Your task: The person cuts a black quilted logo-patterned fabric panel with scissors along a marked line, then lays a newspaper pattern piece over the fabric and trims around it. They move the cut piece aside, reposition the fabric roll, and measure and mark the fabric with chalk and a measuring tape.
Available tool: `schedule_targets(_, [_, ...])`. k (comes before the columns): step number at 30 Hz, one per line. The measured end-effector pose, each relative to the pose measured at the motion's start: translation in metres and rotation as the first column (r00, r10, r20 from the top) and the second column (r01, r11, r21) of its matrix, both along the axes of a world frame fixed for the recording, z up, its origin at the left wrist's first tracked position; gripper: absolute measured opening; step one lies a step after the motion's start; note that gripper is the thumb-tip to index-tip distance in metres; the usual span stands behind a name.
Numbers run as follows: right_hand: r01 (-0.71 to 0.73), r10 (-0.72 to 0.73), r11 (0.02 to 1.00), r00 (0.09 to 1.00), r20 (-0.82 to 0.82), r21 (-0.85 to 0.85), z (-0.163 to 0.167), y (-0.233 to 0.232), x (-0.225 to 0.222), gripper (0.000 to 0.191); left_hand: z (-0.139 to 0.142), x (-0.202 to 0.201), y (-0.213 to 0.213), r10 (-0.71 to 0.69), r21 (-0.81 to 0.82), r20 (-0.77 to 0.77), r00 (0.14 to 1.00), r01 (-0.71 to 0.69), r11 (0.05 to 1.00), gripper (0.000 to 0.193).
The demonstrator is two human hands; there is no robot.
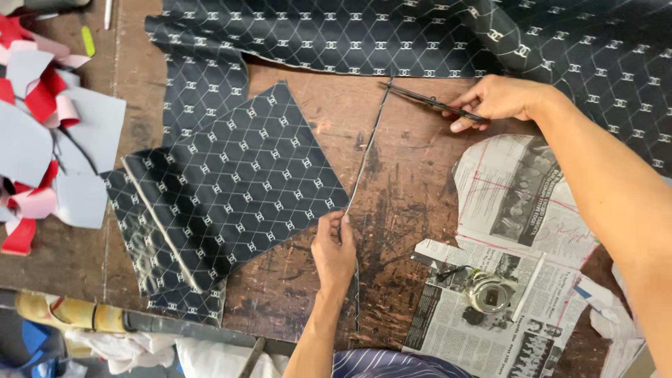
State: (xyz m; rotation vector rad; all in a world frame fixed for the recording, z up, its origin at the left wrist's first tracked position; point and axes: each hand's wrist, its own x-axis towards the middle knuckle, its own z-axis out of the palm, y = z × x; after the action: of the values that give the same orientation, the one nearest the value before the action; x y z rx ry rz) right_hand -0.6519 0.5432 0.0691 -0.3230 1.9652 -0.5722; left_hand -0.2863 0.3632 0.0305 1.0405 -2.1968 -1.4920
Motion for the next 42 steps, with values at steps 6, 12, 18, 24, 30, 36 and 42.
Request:
schedule_targets(6, [-0.146, 0.141, 0.989, 0.964, -0.224, -0.009, 0.015, 0.031, 0.009, 0.056, -0.014, 0.026, -0.016, -0.025, 0.101, -0.076, 0.997, 0.032, 0.994, 0.017])
schedule_targets(12, [-0.12, -0.003, 0.976, 0.831, -0.557, -0.184, 0.049, 0.156, 0.102, 0.062, 0.011, 0.183, -0.106, -0.214, -0.214, 0.368, 0.905, 0.307, 0.927, 0.022])
schedule_targets(18, [0.631, -0.72, 0.694, 0.604, -0.342, -0.347, 0.025, 0.321, 0.264, 0.072, 0.043, 0.289, -0.182, 0.258, -0.564, 0.599, 0.758, 0.171, 0.808, 0.037])
schedule_targets(24, [0.859, -0.834, 0.477, 0.376, -0.403, -0.186, -0.029, 0.428, 0.362, 0.027, 0.021, 0.259, -0.143, 0.147, -0.801, 0.313, 0.938, 0.178, 0.571, 0.053])
schedule_targets(30, [0.887, -0.718, 0.442, 0.438, -0.541, 0.132, -0.045, 0.427, 0.381, 0.028, -0.053, 0.13, -0.108, -0.186, -0.641, 0.35, 0.918, 0.379, 0.667, 0.071])
schedule_targets(36, [0.861, -0.708, 0.494, 0.32, -0.629, -0.118, -0.021, 0.406, 0.408, 0.03, -0.079, 0.096, -0.042, -0.234, -0.617, 0.342, 0.91, 0.406, 0.674, 0.077])
schedule_targets(42, [0.401, -0.422, 0.87, 0.306, -0.854, -0.286, -0.002, 0.299, 0.437, 0.057, -0.076, 0.083, 0.032, -0.401, -0.582, 0.267, 0.876, 0.479, 0.658, 0.075])
